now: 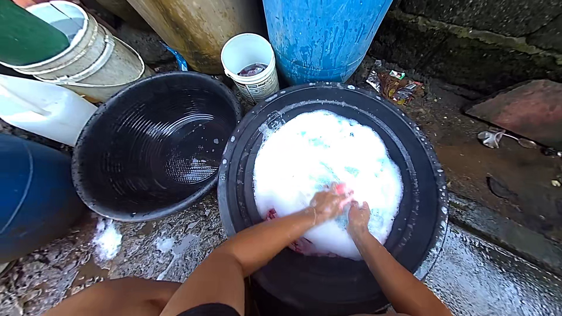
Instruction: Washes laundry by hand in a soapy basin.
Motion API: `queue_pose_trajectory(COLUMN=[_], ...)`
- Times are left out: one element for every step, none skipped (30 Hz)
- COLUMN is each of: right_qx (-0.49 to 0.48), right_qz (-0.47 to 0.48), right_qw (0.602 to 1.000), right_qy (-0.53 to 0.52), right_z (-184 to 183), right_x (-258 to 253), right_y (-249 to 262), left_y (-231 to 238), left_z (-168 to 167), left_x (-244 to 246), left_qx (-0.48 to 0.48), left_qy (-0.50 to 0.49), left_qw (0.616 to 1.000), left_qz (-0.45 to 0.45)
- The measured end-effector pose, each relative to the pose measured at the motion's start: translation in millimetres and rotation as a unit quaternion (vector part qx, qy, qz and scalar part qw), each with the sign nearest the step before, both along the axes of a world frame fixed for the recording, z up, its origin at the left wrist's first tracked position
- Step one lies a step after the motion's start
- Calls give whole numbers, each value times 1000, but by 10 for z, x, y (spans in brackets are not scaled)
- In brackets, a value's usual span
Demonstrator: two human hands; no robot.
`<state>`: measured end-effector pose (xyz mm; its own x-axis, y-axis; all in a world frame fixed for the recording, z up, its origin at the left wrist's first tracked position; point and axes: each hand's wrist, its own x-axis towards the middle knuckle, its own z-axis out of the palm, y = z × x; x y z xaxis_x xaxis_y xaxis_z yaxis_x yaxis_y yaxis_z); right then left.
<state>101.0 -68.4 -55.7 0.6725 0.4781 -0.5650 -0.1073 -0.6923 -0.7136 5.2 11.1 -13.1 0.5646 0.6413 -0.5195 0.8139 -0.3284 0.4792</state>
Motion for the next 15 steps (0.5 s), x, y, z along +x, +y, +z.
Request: queue_pose_trajectory(right_qx=[-11, -12, -10, -9, -7, -4, 0, 5, 6, -4, -10, -12, -14, -17, -20], right_qz=[5, 4, 2, -1, -3, -5, -6, -7, -5, 2, 5, 5, 2, 2, 7], right_qw=[1000, 1000, 1000, 1000, 1000, 1000, 1000, 1000, 1000, 1000, 1000, 1000, 1000, 1000, 1000], right_qy=[1, 1, -1, 0, 0, -1, -2, -6, -6, -7, -3, -1, 2, 2, -2], right_z=[26, 43, 41, 26, 15, 13, 13, 5, 4, 19, 38, 50, 50, 47, 47], right_x=[-6, -1, 5, -1, -6, -5, -7, -9, -10, -7, 2, 11, 4, -6, -2], right_y=[-16, -6, 13, 15, 12, 22, 25, 14, 2, -10, -5, 12, 18, 12, 25], left_y=[159, 407, 635, 731, 665, 477, 232, 33, -22, 73, 286, 528, 693, 733, 671], left_z=[3, -72, -197, -311, -337, -266, -142, -45, -4, -34, -100, -195, -309, -384, -403], left_x=[-75, -156, -215, -239, -208, -130, -46, 5, -5, -73, -159, -228, -265, -255, -197], left_qx=[-2, 2, 15, 31, 31, 22, 10, -1, -11, -7, -2, 7, 25, 39, 50], left_qy=[21, 45, 57, 60, 54, 43, 27, 10, 4, 13, 33, 52, 66, 81, 85], left_qw=[1000, 998, 995, 992, 992, 995, 999, 1000, 1000, 1000, 999, 996, 990, 986, 986], left_qz=[2, 32, 75, 107, 114, 88, 44, 8, -10, -8, 24, 72, 119, 143, 137])
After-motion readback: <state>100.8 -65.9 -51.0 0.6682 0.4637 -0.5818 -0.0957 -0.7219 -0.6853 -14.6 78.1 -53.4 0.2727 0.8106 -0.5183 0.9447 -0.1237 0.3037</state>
